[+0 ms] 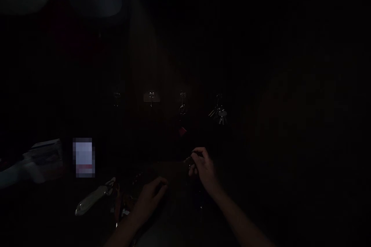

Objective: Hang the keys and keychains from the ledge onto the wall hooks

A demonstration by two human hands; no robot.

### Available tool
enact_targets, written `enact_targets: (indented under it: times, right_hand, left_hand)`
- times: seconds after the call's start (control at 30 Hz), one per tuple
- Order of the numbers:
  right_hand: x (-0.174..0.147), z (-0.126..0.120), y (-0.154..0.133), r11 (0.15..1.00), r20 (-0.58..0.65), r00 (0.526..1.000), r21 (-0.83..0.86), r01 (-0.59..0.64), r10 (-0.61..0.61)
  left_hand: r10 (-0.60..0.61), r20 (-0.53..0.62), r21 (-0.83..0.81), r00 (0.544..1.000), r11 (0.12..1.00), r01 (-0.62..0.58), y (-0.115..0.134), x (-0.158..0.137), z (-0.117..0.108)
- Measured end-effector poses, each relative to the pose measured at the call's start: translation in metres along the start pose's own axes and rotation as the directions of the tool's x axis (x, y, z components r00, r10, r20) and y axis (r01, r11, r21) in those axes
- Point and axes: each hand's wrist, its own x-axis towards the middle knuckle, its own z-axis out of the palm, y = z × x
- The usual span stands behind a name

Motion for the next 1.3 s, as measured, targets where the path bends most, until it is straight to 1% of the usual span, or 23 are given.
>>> enact_targets:
  times: [0.1, 0.23, 0.33, 0.47, 0.63, 0.73, 0.87, 1.0, 1.13, 1.23, 1.3]
  right_hand:
    - [0.014, 0.001, -0.010, 0.999, 0.003, 0.999, 0.008, 0.032, -0.032]
    - [0.039, 0.005, -0.028, 0.993, -0.041, 0.993, 0.039, 0.109, -0.108]
    - [0.057, 0.008, -0.045, 0.984, -0.054, 0.984, 0.042, 0.172, -0.170]
    - [0.077, 0.011, -0.064, 0.966, -0.073, 0.965, 0.049, 0.255, -0.252]
    - [0.097, 0.015, -0.081, 0.944, -0.079, 0.943, 0.044, 0.326, -0.322]
    - [0.105, 0.016, -0.088, 0.934, -0.058, 0.934, 0.029, 0.355, -0.353]
    - [0.109, 0.015, -0.093, 0.933, -0.036, 0.933, 0.007, 0.360, -0.359]
    - [0.110, 0.014, -0.093, 0.945, -0.017, 0.944, -0.021, 0.328, -0.328]
    - [0.111, 0.013, -0.085, 0.955, -0.016, 0.955, -0.027, 0.295, -0.296]
    - [0.113, 0.014, -0.075, 0.960, -0.048, 0.959, -0.031, 0.279, -0.280]
    - [0.113, 0.014, -0.069, 0.969, -0.073, 0.967, -0.026, 0.245, -0.246]
  left_hand:
    - [-0.003, 0.025, 0.009, 1.000, 1.000, 0.002, 0.001, 0.001, 0.000]
    - [-0.008, 0.028, -0.004, 1.000, 1.000, 0.008, 0.002, 0.000, -0.001]
    - [-0.029, 0.027, -0.011, 0.999, 1.000, 0.029, 0.002, 0.000, -0.001]
    - [-0.024, 0.028, -0.018, 0.999, 1.000, 0.025, 0.002, -0.001, -0.001]
    - [-0.033, 0.027, -0.020, 0.999, 0.999, 0.033, 0.000, 0.000, 0.000]
    - [-0.034, 0.048, -0.024, 0.998, 0.999, 0.035, -0.002, 0.001, 0.000]
    - [-0.050, 0.068, -0.034, 0.996, 0.998, 0.053, -0.001, 0.002, -0.001]
    - [-0.055, 0.082, -0.029, 0.995, 0.998, 0.057, 0.001, 0.001, -0.002]
    - [-0.053, 0.083, -0.019, 0.995, 0.998, 0.054, 0.002, 0.001, -0.002]
    - [-0.056, 0.076, -0.006, 0.996, 0.998, 0.057, 0.001, 0.001, -0.002]
    - [-0.056, 0.075, -0.005, 0.996, 0.998, 0.056, 0.001, 0.001, -0.002]
